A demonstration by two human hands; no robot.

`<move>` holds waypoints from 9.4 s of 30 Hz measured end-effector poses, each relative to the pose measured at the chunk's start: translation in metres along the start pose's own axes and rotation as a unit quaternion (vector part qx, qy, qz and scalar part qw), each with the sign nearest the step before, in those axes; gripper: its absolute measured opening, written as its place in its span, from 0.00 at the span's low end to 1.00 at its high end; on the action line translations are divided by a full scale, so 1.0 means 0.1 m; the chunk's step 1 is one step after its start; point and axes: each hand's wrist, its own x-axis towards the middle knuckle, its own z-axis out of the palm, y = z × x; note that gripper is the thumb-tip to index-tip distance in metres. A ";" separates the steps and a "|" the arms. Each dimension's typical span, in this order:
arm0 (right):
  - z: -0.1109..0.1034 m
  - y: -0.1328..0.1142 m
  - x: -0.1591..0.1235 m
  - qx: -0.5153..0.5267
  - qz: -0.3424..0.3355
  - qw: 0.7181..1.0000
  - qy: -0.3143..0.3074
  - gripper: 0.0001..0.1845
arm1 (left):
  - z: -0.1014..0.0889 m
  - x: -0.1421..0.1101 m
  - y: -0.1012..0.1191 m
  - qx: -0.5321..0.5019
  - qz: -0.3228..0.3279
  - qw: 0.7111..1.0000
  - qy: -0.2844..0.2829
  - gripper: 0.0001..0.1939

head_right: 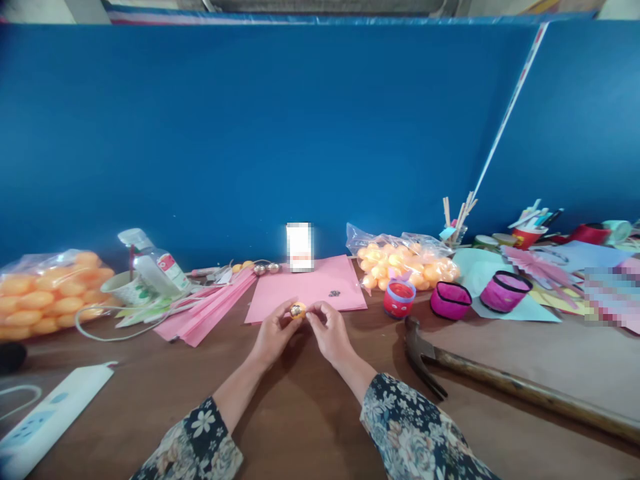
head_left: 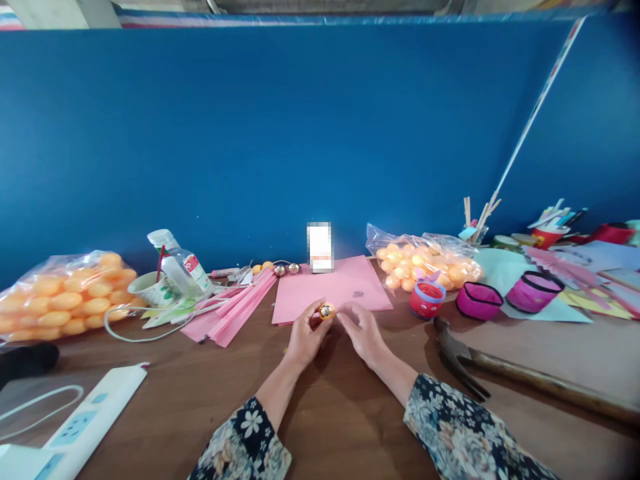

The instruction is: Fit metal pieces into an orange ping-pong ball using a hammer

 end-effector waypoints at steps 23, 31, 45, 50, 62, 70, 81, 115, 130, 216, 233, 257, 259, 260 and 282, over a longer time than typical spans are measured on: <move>0.00 -0.04 -0.01 -0.008 0.001 1.000 -0.001 0.06 | 0.01 -0.01 0.01 -0.011 0.007 1.000 0.005 0.24; 0.00 -0.04 0.00 0.018 0.021 1.000 -0.008 0.08 | 0.00 -0.01 0.01 -0.015 0.003 1.000 0.008 0.23; 0.00 -0.04 0.00 0.015 0.030 0.999 -0.017 0.09 | 0.01 -0.02 0.05 -0.016 0.000 1.000 0.002 0.21; -0.01 -0.03 0.00 0.004 0.028 1.000 -0.013 0.09 | 0.01 -0.02 0.02 -0.034 -0.001 0.999 0.003 0.23; -0.02 0.01 0.00 -0.007 0.030 0.999 -0.029 0.13 | 0.01 -0.02 0.01 -0.035 0.008 0.999 0.009 0.22; -0.02 0.03 0.00 -0.011 0.038 0.999 -0.037 0.13 | 0.00 -0.02 0.00 -0.021 0.014 1.000 0.004 0.21; -0.04 0.05 0.01 -0.015 0.040 0.998 -0.054 0.14 | 0.00 -0.02 -0.02 -0.022 0.019 1.000 0.007 0.20; -0.07 -0.02 0.01 0.046 0.093 0.991 -0.087 0.14 | 0.02 -0.04 0.06 -0.026 0.012 1.000 0.009 0.17; -0.05 -0.07 0.00 0.068 0.081 0.992 -0.066 0.14 | 0.00 -0.04 0.04 -0.034 0.021 0.999 -0.002 0.17; -0.06 -0.05 0.01 0.032 0.060 0.993 -0.091 0.13 | -0.02 -0.03 0.05 0.044 0.042 0.998 -0.012 0.21; -0.06 -0.02 0.01 0.025 0.069 0.993 -0.098 0.13 | -0.01 -0.03 0.03 0.032 0.026 0.999 -0.011 0.22; -0.03 0.04 0.01 0.078 0.111 0.989 -0.065 0.16 | -0.02 0.00 -0.04 0.025 0.027 0.999 -0.011 0.21; -0.04 0.03 0.01 0.066 0.106 0.990 -0.061 0.16 | -0.03 0.00 -0.05 0.028 0.028 0.999 -0.015 0.21; -0.04 0.03 0.00 0.058 0.104 0.991 -0.059 0.17 | -0.03 0.00 -0.05 0.030 0.030 0.999 -0.016 0.21; 0.00 0.09 0.01 0.103 0.093 0.990 -0.033 0.15 | -0.02 -0.04 0.02 0.004 0.007 0.999 -0.036 0.24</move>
